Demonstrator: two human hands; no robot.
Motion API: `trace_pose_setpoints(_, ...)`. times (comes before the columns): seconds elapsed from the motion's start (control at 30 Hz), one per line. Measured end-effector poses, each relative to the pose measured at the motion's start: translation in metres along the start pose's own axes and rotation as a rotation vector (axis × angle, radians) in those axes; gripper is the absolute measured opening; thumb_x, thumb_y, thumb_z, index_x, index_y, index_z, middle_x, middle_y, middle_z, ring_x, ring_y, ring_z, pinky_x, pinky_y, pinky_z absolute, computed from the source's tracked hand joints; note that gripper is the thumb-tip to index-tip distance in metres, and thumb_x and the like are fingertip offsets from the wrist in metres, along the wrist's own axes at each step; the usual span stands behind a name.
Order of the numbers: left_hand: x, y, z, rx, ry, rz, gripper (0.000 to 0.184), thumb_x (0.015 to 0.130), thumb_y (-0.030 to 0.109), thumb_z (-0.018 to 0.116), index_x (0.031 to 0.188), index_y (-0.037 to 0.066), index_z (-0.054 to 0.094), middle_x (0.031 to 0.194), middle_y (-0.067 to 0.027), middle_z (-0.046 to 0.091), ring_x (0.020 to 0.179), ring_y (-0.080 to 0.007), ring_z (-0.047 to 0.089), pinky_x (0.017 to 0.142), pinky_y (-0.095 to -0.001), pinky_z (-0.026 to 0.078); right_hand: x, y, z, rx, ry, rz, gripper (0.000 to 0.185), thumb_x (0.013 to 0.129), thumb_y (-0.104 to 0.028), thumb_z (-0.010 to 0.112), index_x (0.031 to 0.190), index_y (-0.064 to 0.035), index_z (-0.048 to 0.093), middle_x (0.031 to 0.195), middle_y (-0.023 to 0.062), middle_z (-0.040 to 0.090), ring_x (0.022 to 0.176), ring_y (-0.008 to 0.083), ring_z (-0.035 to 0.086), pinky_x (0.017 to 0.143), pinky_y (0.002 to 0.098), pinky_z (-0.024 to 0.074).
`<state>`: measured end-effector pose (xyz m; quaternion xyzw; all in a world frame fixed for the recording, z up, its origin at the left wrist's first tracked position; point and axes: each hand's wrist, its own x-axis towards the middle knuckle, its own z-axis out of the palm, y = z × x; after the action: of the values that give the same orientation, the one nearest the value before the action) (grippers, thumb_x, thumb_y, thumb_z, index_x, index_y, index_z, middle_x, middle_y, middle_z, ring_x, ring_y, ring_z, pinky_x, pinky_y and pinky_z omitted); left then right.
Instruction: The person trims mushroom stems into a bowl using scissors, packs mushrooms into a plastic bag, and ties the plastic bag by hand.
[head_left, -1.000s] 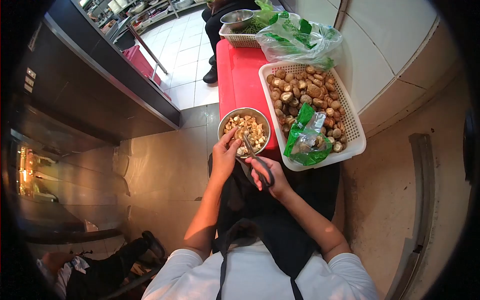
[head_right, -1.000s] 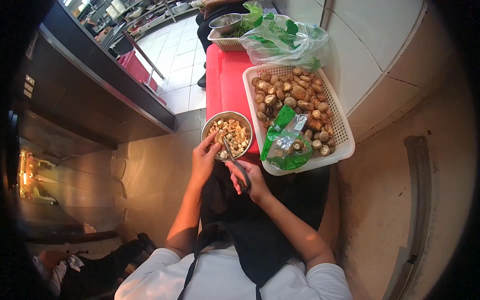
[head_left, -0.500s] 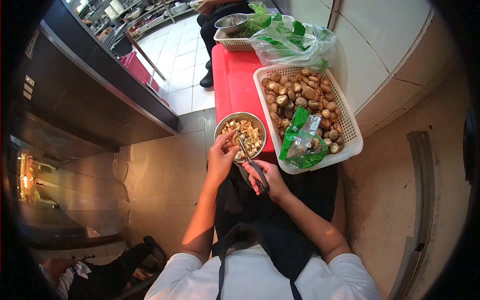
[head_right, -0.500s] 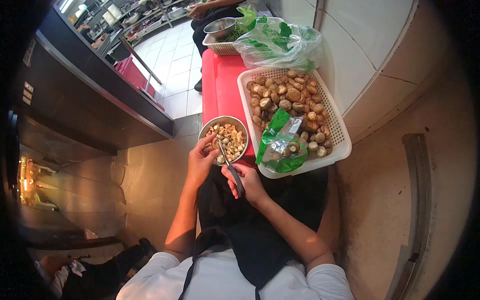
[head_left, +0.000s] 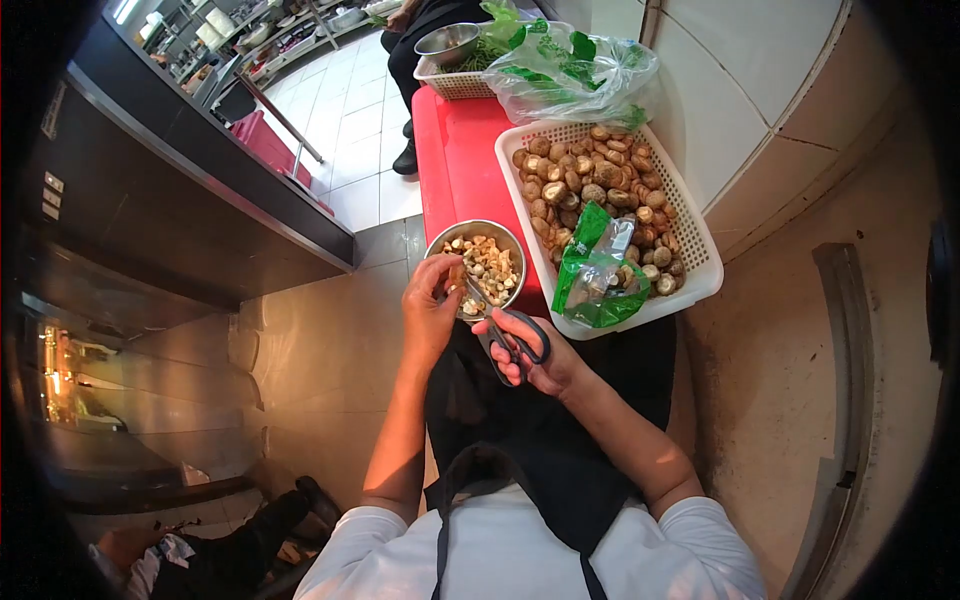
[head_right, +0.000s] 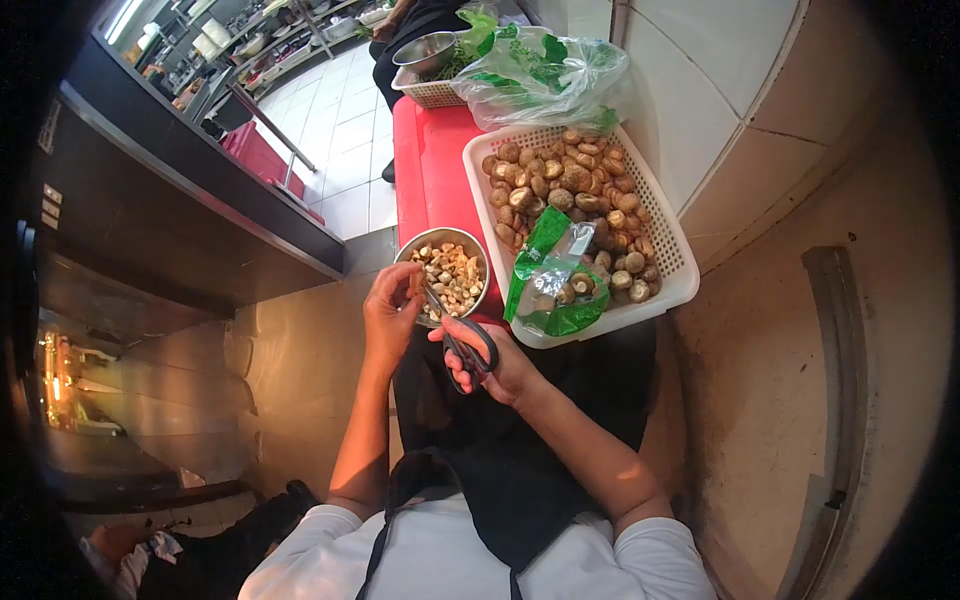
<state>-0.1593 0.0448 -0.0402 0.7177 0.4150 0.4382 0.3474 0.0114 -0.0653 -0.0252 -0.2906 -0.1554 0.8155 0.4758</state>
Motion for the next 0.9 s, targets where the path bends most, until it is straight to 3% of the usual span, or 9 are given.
trace_pose_setpoints(0.23, 0.005, 0.009, -0.008, 0.251, -0.153, 0.216, 0.042, 0.077, -0.014, 0.069, 0.115, 0.005, 0.068, 0.121, -0.0105, 0.066, 0.111, -0.0275, 0.067, 0.089, -0.0355, 0.056, 0.005, 0.002, -0.007, -0.047, 0.033, -0.022, 0.043, 0.102, -0.042, 0.061, 0.112, 0.0, 0.062, 0.068, 0.0003, 0.057, 0.046, 0.0101, 0.052, 0.042, 0.0238, 0.0402)
trace_pose_setpoints(0.33, 0.008, 0.0, -0.007, 0.195, -0.16, 0.184, 0.043, 0.077, -0.013, 0.07, 0.115, 0.005, 0.067, 0.12, -0.0107, 0.066, 0.109, -0.0272, 0.068, 0.089, -0.0338, 0.056, 0.008, 0.004, -0.01, -0.041, 0.073, -0.043, 0.043, 0.102, -0.042, 0.062, 0.112, 0.0, 0.062, 0.068, 0.0, 0.056, 0.046, 0.0098, 0.052, 0.043, 0.0238, 0.0404)
trace_pose_setpoints(0.53, 0.008, -0.026, -0.001, -0.141, 0.016, -0.019, 0.04, 0.083, -0.009, 0.073, 0.121, 0.003, 0.066, 0.112, -0.006, 0.068, 0.099, -0.0136, 0.065, 0.082, -0.0271, 0.055, 0.007, 0.018, -0.007, 0.044, 0.127, -0.146, 0.044, 0.103, -0.044, 0.058, 0.114, -0.0014, 0.061, 0.07, 0.0008, 0.056, 0.051, 0.0095, 0.054, 0.045, 0.0249, 0.0431)
trace_pose_setpoints(0.63, 0.007, -0.027, -0.002, -0.277, -0.005, -0.159, 0.042, 0.086, -0.007, 0.073, 0.126, 0.001, 0.064, 0.11, -0.0053, 0.068, 0.092, -0.0094, 0.063, 0.08, -0.0249, 0.054, 0.004, 0.026, -0.012, -0.015, 0.153, -0.164, 0.044, 0.104, -0.044, 0.056, 0.115, -0.0022, 0.061, 0.07, 0.0008, 0.057, 0.053, 0.0095, 0.056, 0.046, 0.0252, 0.0442)
trace_pose_setpoints(0.73, 0.02, -0.011, 0.003, -0.165, -0.028, -0.172, 0.045, 0.087, -0.004, 0.073, 0.131, 0.0, 0.062, 0.115, -0.0089, 0.069, 0.094, -0.0105, 0.066, 0.083, -0.0261, 0.055, -0.004, 0.033, -0.017, -0.06, 0.124, -0.12, 0.04, 0.103, -0.04, 0.058, 0.116, -0.0029, 0.062, 0.069, 0.0012, 0.058, 0.054, 0.0101, 0.058, 0.047, 0.0247, 0.0445)
trace_pose_setpoints(0.9, 0.081, 0.056, 0.059, -0.447, -0.064, -0.085, 0.045, 0.091, 0.005, 0.072, 0.134, -0.002, 0.059, 0.116, -0.0143, 0.072, 0.108, -0.0196, 0.069, 0.092, -0.0337, 0.055, -0.008, 0.05, -0.028, -0.197, 0.114, -0.074, 0.034, 0.104, -0.033, 0.058, 0.12, -0.0031, 0.064, 0.072, 0.0011, 0.058, 0.056, 0.0108, 0.056, 0.052, 0.0258, 0.0457)
